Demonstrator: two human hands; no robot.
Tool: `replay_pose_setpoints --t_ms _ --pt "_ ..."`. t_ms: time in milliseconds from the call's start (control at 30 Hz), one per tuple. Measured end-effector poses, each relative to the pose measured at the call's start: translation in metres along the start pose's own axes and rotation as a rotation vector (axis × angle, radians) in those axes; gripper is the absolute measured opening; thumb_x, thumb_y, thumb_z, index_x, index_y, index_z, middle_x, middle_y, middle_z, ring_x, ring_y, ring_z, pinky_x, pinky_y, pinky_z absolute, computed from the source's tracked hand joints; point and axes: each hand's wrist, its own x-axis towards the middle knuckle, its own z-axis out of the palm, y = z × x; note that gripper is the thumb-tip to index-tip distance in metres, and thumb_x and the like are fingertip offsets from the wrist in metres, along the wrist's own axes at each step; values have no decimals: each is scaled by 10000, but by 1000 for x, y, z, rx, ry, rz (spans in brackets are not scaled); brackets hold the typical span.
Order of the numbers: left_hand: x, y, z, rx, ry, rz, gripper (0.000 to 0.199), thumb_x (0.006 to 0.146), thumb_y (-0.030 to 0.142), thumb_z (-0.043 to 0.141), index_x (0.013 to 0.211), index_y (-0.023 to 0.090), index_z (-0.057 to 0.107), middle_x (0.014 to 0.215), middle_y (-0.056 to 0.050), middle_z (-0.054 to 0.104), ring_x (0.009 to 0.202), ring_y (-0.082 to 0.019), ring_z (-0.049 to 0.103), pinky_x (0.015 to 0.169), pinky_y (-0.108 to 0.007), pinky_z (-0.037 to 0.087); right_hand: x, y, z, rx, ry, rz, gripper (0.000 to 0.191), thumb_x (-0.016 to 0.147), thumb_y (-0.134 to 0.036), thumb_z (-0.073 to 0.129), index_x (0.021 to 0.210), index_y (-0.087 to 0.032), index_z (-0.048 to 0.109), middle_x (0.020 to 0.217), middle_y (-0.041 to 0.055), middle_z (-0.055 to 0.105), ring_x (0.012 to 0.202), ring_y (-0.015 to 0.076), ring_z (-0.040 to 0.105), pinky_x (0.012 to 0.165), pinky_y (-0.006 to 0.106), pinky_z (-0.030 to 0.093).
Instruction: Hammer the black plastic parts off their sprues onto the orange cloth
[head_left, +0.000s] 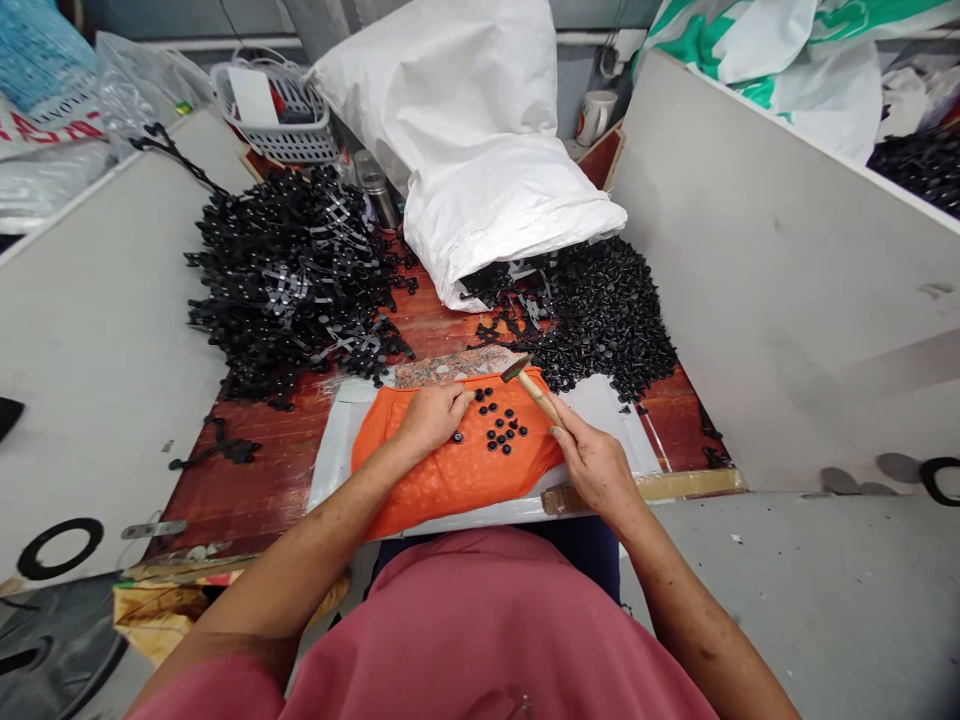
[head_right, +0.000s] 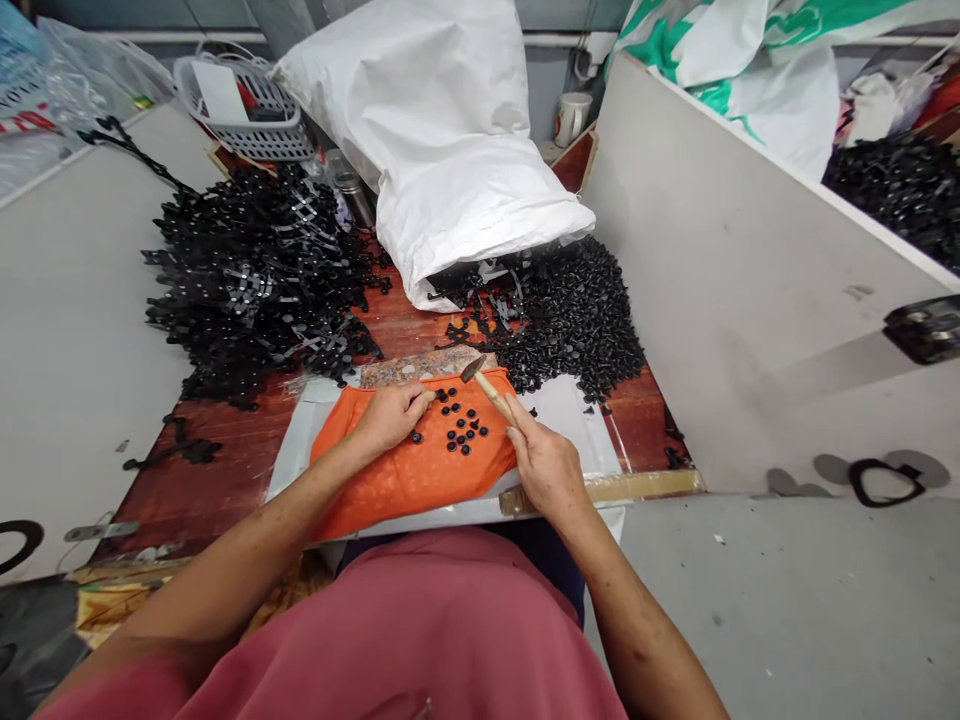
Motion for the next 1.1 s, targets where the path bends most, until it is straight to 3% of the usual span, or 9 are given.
replay_pose_setpoints --t_ms 300,467,633,867,1000,1100 --pt "-2 -3 0 -47 13 8 371 1007 330 466 689 197 604 724 -30 678 676 -169 573 666 -281 358 1 0 3 -48 -12 12 531 1046 -325 417 1575 -316 460 1187 53 779 1100 266 732 957 372 549" --pt "-3 0 1 53 -15 14 350 1017 337 474 777 200 689 819 -59 732 760 -195 624 698 -283 398 1 0 3 -74 -11 -6 527 1046 -318 423 1571 -341 458 1195 44 779 1033 258 744 871 354 559" --pt "-3 7 -4 184 -18 27 327 1018 347 484 880 190 735 945 -105 754 886 -239 669 732 -299 420 1 -1 5 -161 -27 -33 536 1050 -312 418 1585 -328 436 1082 48 802 881 244 748 772 333 552" --pt "2 8 -9 108 -83 -9 383 1013 356 491 741 202 714 739 -57 726 681 -196 622 661 -295 368 3 -12 -2 -190 -65 -93 536 1051 -284 413 1586 -315 437 1133 58 789 943 242 745 797 321 542" --pt "1 8 -6 86 -45 1 361 1010 338 490 801 193 746 799 -78 750 737 -210 652 702 -299 397 5 -21 2 -195 -16 -134 541 1059 -288 401 1599 -321 410 1137 59 781 934 228 737 790 309 536" --pt "0 8 -4 99 -40 -17 356 1005 342 501 807 186 752 842 -100 765 786 -226 675 720 -301 416 8 -24 7 -275 -64 -132 523 1061 -307 415 1583 -318 442 1074 69 788 853 232 733 738 313 537"
